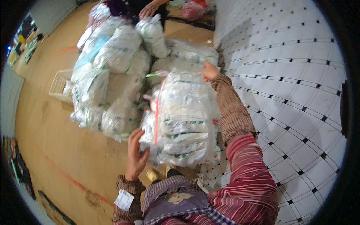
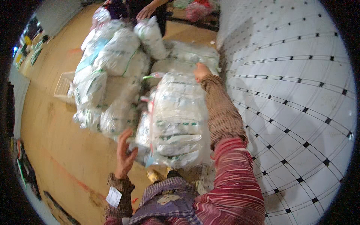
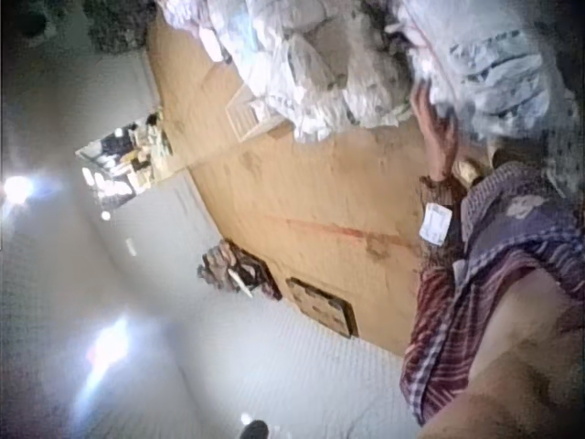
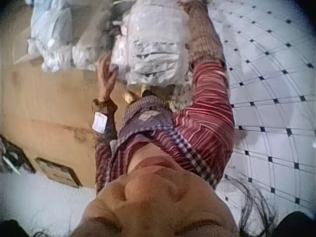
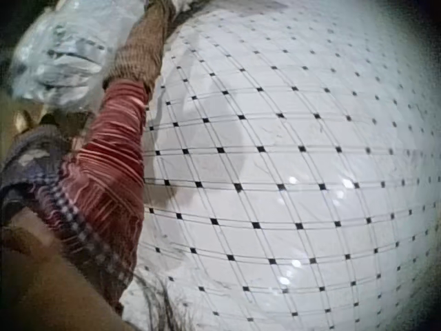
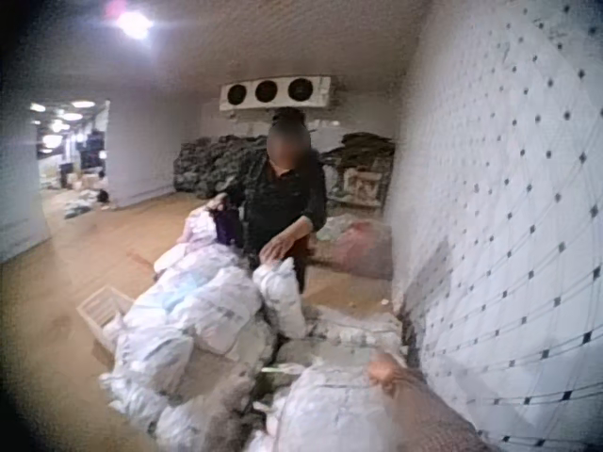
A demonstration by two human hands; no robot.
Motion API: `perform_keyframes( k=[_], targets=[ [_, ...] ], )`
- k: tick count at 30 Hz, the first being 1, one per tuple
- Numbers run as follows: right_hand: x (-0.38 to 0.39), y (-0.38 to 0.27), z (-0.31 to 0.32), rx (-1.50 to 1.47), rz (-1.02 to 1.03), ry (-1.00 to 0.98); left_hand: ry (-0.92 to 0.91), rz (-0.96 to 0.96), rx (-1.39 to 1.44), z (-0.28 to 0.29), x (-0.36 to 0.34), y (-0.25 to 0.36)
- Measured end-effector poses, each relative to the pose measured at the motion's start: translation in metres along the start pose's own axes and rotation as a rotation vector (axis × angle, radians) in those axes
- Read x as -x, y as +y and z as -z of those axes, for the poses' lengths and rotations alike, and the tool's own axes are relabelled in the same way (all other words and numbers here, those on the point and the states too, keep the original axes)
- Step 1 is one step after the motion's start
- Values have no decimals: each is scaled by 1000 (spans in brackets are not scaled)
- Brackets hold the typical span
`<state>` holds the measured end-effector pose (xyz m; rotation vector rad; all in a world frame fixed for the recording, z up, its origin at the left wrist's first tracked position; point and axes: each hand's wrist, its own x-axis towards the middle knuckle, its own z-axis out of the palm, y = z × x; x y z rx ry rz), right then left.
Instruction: The person sorts through a stack of white bags by reading a paper slip and moving specific bags into a crate or to a different pile.
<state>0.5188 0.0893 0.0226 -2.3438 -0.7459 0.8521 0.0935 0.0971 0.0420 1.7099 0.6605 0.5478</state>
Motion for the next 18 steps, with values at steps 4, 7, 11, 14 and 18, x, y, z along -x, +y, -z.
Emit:
perform_keyframes(
  k=[4, 7, 11, 14, 18],
  targets=[
    [101, -31, -72, -470, 363, -548, 189, -228, -6, 19, -5, 29],
    [155, -52, -121, -469, 285, -627, 163, -260, -139, 34, 1, 33],
    [172, -127, -181, -383, 447, -553, 196, -125, -19, 72, 34, -11],
    [171, -198, -236, -104, 544, -648, 254, 5, 68, 105, 59, -39],
    [155, -265, -330, 187, 564, -707, 242, 12, 1, 145, 78, -73]
  ],
)
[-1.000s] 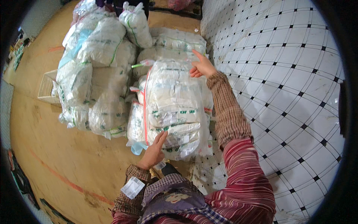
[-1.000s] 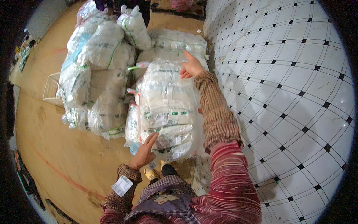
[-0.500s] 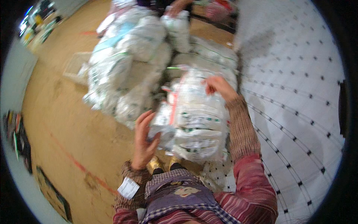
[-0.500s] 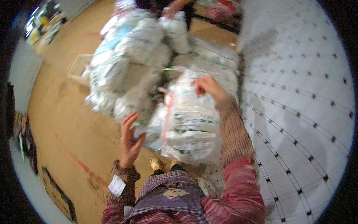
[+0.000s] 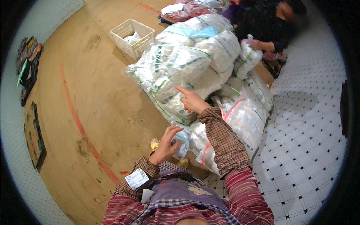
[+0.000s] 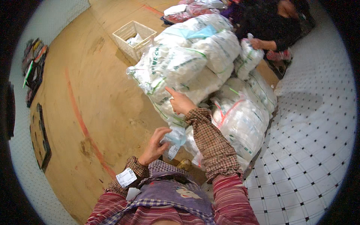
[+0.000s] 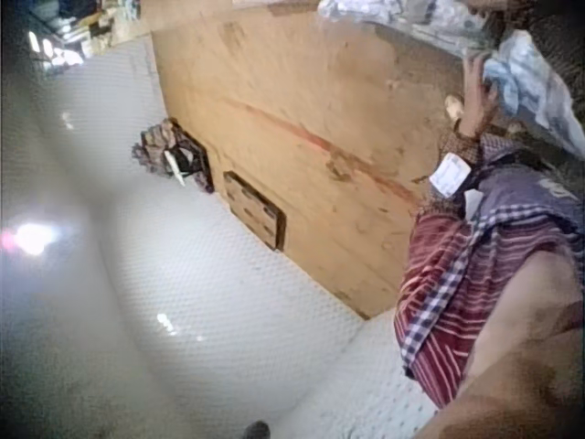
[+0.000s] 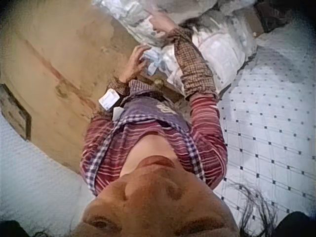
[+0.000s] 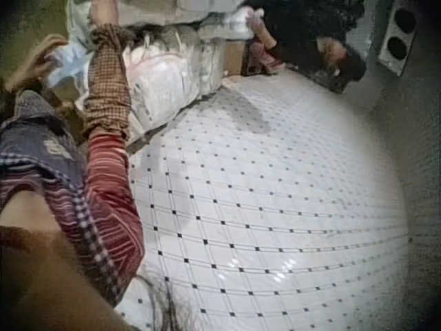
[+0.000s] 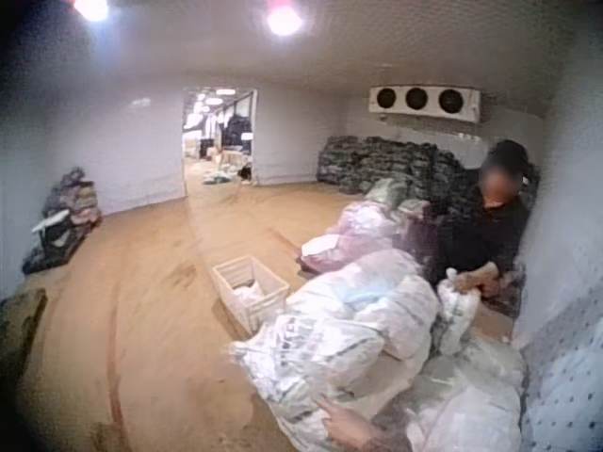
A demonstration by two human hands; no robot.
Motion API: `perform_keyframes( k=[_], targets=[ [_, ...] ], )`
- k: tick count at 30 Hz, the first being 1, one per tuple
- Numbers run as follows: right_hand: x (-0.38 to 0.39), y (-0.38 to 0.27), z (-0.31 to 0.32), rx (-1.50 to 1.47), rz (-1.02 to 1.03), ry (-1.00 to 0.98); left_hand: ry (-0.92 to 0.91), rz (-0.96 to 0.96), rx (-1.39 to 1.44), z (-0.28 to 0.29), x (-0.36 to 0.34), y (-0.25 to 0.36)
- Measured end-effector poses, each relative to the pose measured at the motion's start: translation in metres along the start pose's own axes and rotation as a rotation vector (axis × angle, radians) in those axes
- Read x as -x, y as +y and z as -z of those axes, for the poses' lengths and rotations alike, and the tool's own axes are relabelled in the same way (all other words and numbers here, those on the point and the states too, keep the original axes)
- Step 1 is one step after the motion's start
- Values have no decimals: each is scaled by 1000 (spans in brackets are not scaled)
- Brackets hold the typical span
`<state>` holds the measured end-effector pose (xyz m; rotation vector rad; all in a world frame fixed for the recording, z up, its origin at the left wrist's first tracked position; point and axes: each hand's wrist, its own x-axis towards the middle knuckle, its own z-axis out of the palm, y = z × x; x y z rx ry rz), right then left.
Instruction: The person sorts through a stack of white bags by reading a paper slip and moving specific bags into a crate or to a different pile.
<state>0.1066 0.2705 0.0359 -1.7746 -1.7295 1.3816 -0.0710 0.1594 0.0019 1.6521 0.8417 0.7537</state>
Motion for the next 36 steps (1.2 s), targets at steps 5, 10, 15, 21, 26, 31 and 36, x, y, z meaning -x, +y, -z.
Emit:
perform_keyframes(
  k=[5, 10, 15, 21, 26, 31, 36],
  targets=[
    [-124, -12, -48, 54, -186, -86, 13, 87, 34, 65, 12, -37],
    [-192, -12, -87, -50, -323, -44, 137, 177, 31, 122, 27, -71],
    [-166, 5, -119, -146, -333, -160, 241, 246, 38, 151, 34, -108],
    [-79, 74, -152, -43, -704, -381, 94, 375, 14, 171, 38, -128],
    [-101, 85, -167, -33, -657, -303, 66, 431, 47, 164, 47, -144],
    [-176, 104, -205, 23, -628, -249, 204, 396, 31, 162, 52, -136],
    [-191, 85, -205, -58, -536, -213, 388, 361, 52, 171, 46, -124]
  ],
)
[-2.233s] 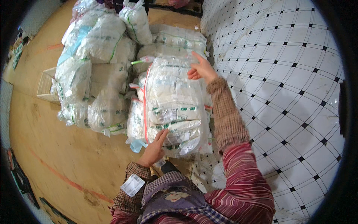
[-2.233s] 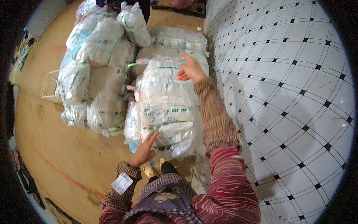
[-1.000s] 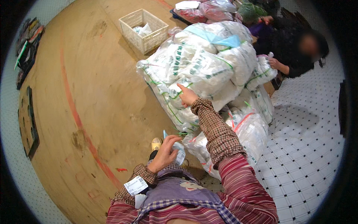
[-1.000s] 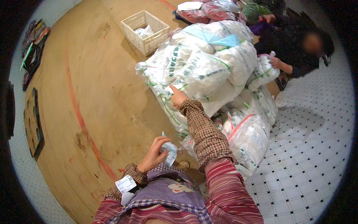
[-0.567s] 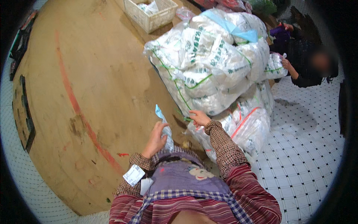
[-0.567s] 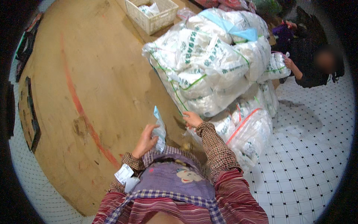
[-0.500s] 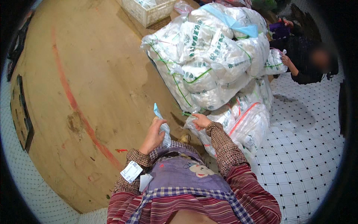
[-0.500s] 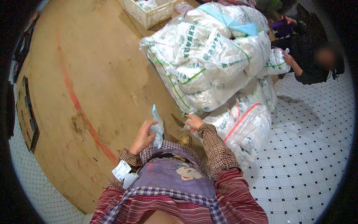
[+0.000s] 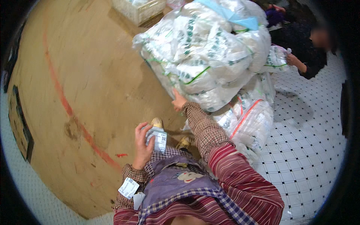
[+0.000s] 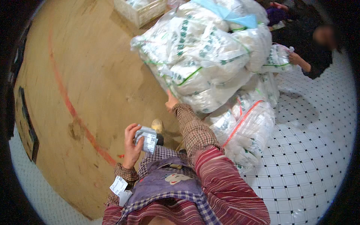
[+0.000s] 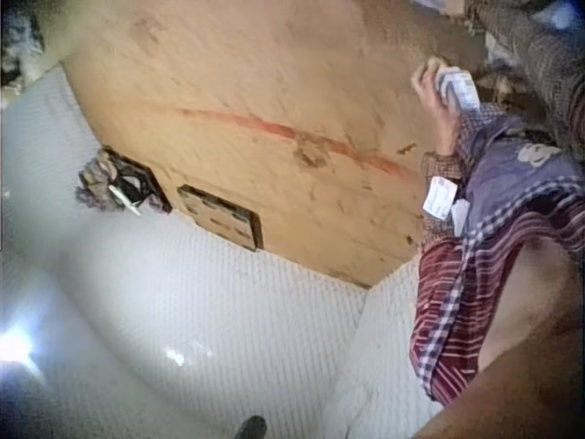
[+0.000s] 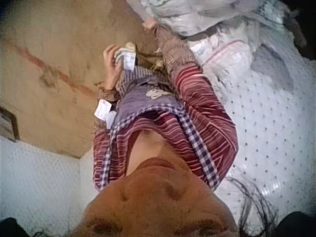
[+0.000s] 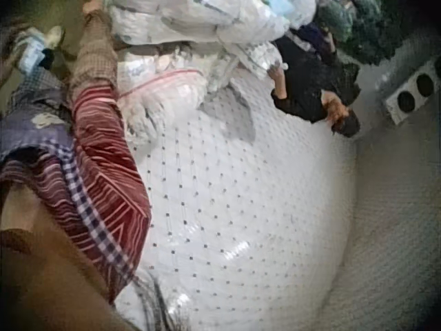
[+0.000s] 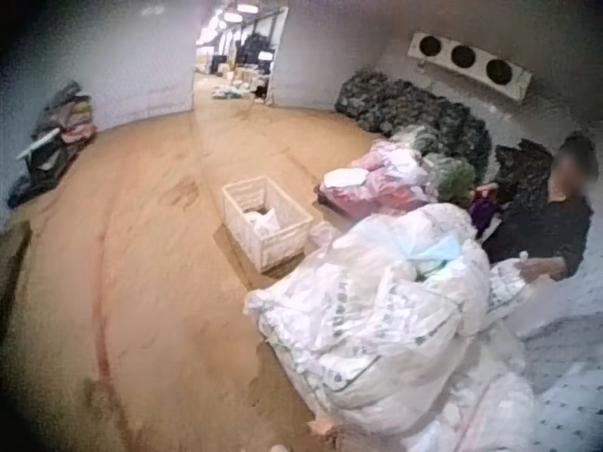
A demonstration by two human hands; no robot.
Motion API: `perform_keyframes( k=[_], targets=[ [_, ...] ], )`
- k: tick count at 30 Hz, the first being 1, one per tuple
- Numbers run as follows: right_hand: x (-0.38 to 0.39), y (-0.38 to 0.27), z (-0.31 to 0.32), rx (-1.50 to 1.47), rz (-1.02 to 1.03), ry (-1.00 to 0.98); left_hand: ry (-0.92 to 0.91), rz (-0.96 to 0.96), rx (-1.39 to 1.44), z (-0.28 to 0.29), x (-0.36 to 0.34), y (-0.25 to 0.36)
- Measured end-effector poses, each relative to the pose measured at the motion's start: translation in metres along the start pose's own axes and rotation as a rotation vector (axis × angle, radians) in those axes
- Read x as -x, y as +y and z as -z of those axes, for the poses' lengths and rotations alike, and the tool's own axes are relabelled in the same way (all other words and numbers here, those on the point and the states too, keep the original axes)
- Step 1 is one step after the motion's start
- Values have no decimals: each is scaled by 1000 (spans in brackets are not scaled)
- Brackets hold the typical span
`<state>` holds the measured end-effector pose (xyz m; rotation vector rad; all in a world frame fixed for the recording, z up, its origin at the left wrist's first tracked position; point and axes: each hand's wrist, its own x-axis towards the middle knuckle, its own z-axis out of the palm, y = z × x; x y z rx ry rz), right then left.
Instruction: The person sorts through a stack of white bags by reading a paper slip and moving specific bags into a crate or to a different pile.
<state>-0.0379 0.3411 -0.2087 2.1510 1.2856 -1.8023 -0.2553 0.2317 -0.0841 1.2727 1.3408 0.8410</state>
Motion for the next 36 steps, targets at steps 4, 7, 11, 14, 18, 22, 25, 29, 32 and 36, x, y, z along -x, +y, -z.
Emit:
perform_keyframes(
  k=[4, 7, 11, 14, 18, 22, 25, 29, 32, 36],
  targets=[
    [70, -27, 17, -304, 230, -28, 90, -127, 20, 3, -19, 45],
    [140, -21, 34, -630, 320, 27, 25, -299, -16, -2, -33, 92],
    [240, -40, 54, -1033, 559, 51, -110, -488, 197, -32, -40, 154],
    [304, -65, 73, -1084, 732, 265, -211, -600, 391, -52, -35, 191],
    [349, -50, 80, -1234, 898, 502, -444, -540, 682, -79, -18, 215],
    [370, -25, 83, -1287, 976, 588, -792, -322, 615, -94, -10, 205],
    [379, -9, 86, -1377, 949, 632, -953, -218, 427, -105, -2, 208],
    [379, 22, 94, -1461, 890, 648, -991, -141, 392, -127, 6, 212],
    [379, 51, 102, -1492, 847, 679, -1023, -113, 410, -150, 13, 213],
    [381, 114, 123, -1228, 658, 745, -1019, -2, 332, -195, 29, 217]
  ],
)
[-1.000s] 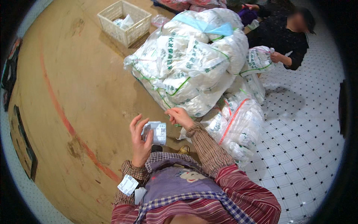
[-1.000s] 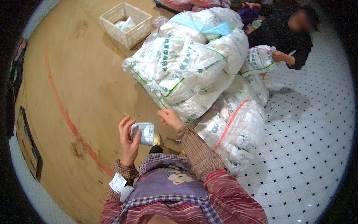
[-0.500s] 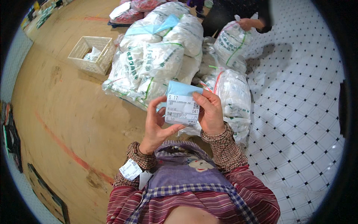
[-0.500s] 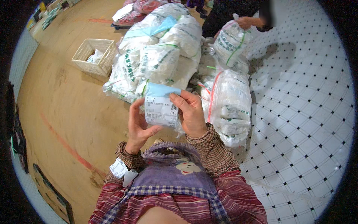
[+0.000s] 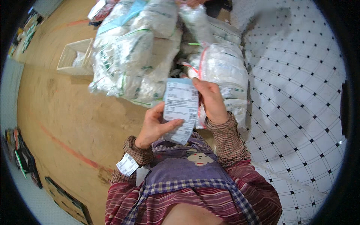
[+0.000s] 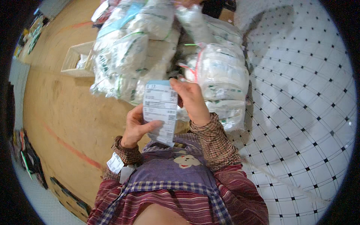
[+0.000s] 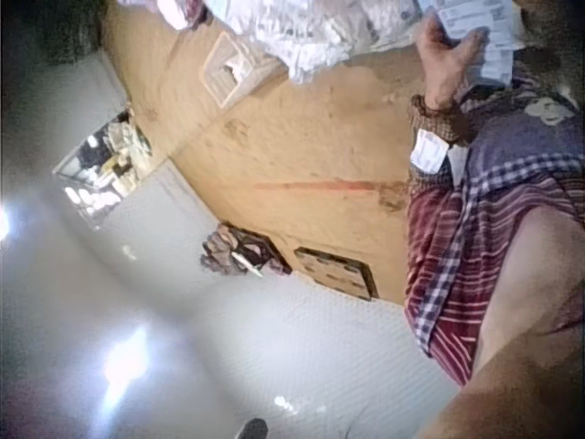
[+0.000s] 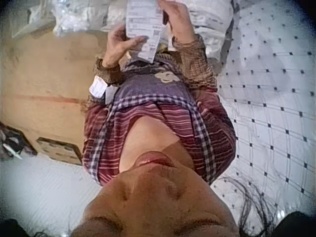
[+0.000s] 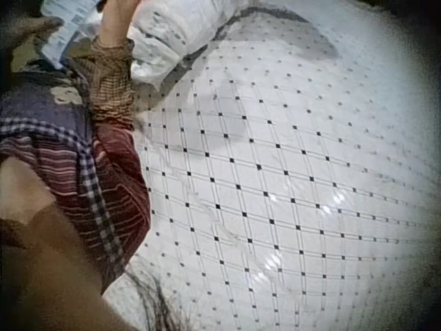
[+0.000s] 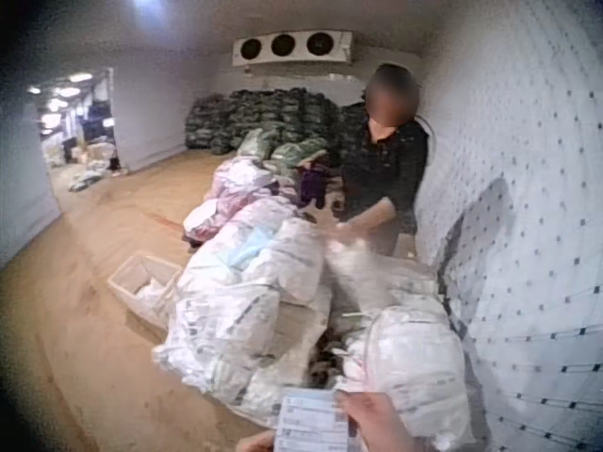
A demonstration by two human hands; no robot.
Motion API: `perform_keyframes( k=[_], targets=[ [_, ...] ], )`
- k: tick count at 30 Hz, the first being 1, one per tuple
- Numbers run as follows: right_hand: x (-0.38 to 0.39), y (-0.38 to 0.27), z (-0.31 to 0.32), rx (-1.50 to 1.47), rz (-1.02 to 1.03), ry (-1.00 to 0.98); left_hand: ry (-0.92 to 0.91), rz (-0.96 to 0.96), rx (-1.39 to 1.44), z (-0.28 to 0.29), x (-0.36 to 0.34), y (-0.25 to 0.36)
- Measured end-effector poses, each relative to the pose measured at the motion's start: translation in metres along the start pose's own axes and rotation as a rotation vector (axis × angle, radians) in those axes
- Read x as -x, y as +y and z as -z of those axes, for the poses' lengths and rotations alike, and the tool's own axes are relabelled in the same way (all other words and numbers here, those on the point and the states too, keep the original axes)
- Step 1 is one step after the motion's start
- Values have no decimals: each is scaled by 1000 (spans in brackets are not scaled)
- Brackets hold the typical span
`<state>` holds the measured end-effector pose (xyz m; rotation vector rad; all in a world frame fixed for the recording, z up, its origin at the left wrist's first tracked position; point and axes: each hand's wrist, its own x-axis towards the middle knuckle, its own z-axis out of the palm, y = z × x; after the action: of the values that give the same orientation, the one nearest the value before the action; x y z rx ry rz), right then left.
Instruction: The person sorts through a stack of white bags by reading a paper slip and moving specific bags into a crate or to a different pile.
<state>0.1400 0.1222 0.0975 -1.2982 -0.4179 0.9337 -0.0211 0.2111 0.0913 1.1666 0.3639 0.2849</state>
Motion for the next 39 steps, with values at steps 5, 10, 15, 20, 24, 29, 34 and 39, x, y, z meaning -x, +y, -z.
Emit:
perform_keyframes(
  k=[5, 10, 15, 20, 24, 29, 34, 39],
  targets=[
    [15, 2, 61, 849, 587, -35, -17, 171, -229, -32, -32, -31],
    [24, 32, 143, 743, 443, -298, -327, 273, -599, -87, -77, -64],
    [22, 48, 198, 473, 199, -298, -437, 328, -549, -114, -109, -78],
    [8, 46, 266, -43, -225, 396, -327, 367, -604, -86, -112, -90],
    [-33, 60, 341, 89, 84, 314, -375, 187, -1244, -80, -126, -97],
    [-63, 83, 333, -54, 85, 184, -365, -241, -1417, -134, -184, -111],
    [-38, 78, 310, -560, -112, 200, -356, -285, -1428, -153, -223, -138],
    [-14, 92, 306, -608, -122, 155, -355, -244, -1719, -150, -209, -171]
  ],
)
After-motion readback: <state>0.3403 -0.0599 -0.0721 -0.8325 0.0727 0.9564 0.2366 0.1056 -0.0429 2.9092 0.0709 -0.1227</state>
